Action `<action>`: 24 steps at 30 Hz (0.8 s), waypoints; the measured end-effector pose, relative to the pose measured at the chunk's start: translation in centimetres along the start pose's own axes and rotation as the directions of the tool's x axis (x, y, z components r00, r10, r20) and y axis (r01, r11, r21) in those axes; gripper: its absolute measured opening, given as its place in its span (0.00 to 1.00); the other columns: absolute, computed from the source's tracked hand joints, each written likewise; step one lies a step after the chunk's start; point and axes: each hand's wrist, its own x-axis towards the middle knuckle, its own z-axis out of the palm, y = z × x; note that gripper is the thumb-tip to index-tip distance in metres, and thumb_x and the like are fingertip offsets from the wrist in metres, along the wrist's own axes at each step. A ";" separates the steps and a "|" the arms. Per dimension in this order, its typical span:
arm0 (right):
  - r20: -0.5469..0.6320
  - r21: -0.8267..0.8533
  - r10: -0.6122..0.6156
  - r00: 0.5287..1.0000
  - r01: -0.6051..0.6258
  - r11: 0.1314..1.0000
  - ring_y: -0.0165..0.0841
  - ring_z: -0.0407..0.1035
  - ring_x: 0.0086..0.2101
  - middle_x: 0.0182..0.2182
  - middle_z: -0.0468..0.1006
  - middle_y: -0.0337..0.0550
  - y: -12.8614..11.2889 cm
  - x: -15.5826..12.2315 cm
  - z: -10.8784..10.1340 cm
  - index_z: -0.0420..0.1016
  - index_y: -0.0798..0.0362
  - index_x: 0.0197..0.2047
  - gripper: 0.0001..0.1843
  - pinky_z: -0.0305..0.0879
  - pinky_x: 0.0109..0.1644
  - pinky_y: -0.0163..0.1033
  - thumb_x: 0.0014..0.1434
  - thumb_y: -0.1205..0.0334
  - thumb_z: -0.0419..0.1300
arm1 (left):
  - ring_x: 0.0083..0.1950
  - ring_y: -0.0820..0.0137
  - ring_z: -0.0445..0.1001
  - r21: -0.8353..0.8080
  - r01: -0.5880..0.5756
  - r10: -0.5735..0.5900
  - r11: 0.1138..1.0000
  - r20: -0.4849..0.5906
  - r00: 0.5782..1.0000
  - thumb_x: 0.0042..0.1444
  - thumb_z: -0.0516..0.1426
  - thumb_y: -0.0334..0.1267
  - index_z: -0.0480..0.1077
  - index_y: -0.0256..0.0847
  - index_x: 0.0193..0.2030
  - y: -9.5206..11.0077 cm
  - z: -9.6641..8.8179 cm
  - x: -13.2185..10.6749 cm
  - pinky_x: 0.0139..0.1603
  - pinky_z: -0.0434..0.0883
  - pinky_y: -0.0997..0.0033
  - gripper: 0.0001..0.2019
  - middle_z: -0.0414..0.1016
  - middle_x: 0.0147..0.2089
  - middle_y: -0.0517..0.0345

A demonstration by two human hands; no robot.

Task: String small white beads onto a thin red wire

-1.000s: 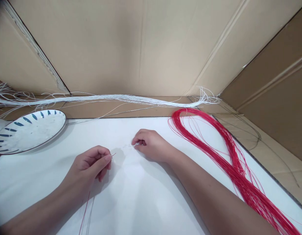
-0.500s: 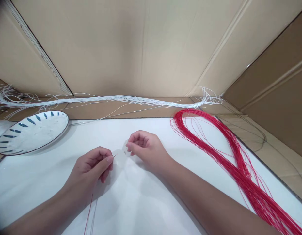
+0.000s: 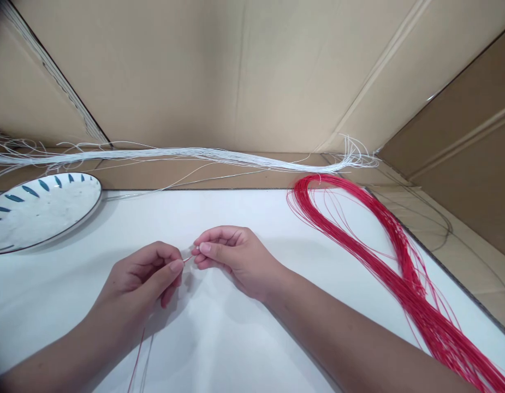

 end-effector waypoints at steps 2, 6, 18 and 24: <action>0.022 0.018 0.003 1.000 -0.004 1.000 0.23 0.76 0.30 0.30 0.83 0.40 0.0 0.0 -0.1 0.82 0.56 0.33 0.07 0.74 0.38 0.27 0.52 0.66 0.75 | 0.23 0.79 0.62 0.019 -0.005 0.004 1.000 0.050 0.999 0.61 0.57 0.42 0.69 0.43 0.30 -0.4 -0.3 0.2 0.24 0.59 0.80 0.10 0.66 0.23 0.68; 0.090 0.014 -0.004 0.996 0.003 1.000 0.24 0.76 0.29 0.29 0.82 0.38 0.2 -0.1 -0.3 0.82 0.55 0.34 0.06 0.73 0.35 0.27 0.52 0.68 0.74 | 0.22 0.79 0.60 0.014 -0.042 0.040 0.999 0.125 0.991 0.62 0.57 0.43 0.70 0.43 0.31 -1.0 -0.8 0.6 0.22 0.59 0.81 0.10 0.63 0.21 0.68; 0.141 -0.032 -0.001 0.990 0.006 0.999 0.22 0.74 0.29 0.29 0.81 0.38 0.0 -0.2 -0.3 0.83 0.54 0.33 0.04 0.70 0.36 0.27 0.54 0.70 0.72 | 0.23 0.77 0.57 0.017 -0.038 0.036 0.999 0.131 0.991 0.62 0.57 0.44 0.70 0.44 0.32 -1.2 -0.8 0.6 0.22 0.55 0.76 0.10 0.63 0.24 0.66; 0.147 -0.023 0.002 0.989 0.002 1.000 0.22 0.73 0.29 0.29 0.80 0.38 -0.2 -0.3 -0.2 0.81 0.55 0.32 0.05 0.70 0.34 0.26 0.55 0.72 0.71 | 0.23 0.76 0.57 0.026 -0.025 0.020 0.999 0.154 0.988 0.63 0.56 0.44 0.69 0.44 0.32 -0.8 -0.9 0.5 0.22 0.56 0.76 0.10 0.63 0.24 0.66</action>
